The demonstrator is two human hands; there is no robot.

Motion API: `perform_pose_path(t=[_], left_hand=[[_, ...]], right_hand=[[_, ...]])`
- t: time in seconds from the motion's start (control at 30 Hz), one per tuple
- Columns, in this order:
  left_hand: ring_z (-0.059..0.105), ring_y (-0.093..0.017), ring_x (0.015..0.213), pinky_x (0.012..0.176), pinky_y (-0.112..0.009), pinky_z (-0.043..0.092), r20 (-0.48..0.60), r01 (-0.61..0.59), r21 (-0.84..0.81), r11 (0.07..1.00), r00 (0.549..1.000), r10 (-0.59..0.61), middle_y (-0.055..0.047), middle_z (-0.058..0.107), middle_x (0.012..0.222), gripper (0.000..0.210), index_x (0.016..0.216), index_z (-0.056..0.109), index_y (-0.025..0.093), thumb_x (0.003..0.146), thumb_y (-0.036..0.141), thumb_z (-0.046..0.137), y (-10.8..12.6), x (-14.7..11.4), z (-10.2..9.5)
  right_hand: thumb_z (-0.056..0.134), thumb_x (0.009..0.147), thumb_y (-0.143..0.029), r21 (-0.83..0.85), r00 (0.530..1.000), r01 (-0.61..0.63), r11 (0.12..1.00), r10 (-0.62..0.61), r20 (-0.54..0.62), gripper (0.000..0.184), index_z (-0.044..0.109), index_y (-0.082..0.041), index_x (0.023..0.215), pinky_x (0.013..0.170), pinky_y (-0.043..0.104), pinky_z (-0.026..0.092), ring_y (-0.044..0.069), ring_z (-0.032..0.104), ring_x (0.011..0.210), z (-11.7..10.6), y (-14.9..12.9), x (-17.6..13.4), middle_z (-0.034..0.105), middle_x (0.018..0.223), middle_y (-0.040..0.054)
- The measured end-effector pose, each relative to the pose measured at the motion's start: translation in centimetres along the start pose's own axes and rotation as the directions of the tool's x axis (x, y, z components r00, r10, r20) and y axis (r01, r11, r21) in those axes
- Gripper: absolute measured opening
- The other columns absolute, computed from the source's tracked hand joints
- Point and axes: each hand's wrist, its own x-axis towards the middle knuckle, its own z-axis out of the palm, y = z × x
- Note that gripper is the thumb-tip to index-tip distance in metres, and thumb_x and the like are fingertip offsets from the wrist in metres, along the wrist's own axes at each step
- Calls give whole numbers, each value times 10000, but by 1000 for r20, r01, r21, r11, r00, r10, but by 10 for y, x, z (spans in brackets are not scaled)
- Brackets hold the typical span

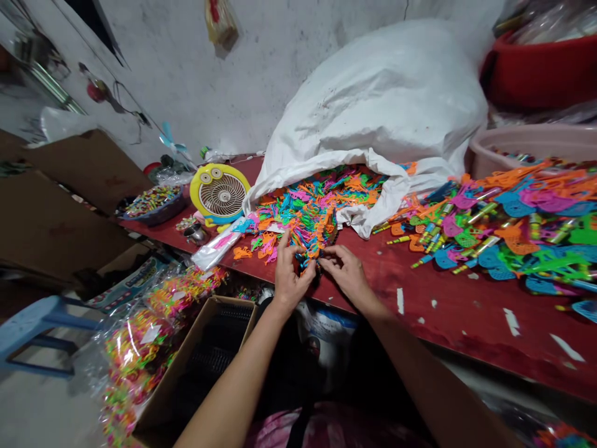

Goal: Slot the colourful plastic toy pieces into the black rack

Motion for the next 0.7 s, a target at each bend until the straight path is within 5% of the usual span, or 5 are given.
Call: perform_pose_path(t=[0.4, 0.7], left_hand=[[336, -309, 1445, 1146, -546, 368, 3, -92, 80, 992, 996, 92, -88, 319, 1570, 61, 895, 680, 204, 848, 243, 685, 5, -6, -14], [445, -303, 1362, 1078, -520, 465, -90, -220, 237, 946, 965, 247, -94, 404, 1507, 297, 1092, 676, 273, 815, 172, 712, 7, -29, -5]], right_hand=[[641, 831, -295, -52, 993, 90, 995, -86, 80, 101, 657, -206, 877, 633, 254, 436, 132, 536, 687, -4, 7, 11, 567, 769, -10], [629, 870, -345, -108, 984, 106, 988, -89, 153, 132, 649, -217, 894, 615, 245, 444, 131, 546, 685, -11, 8, 14, 562, 773, -7]])
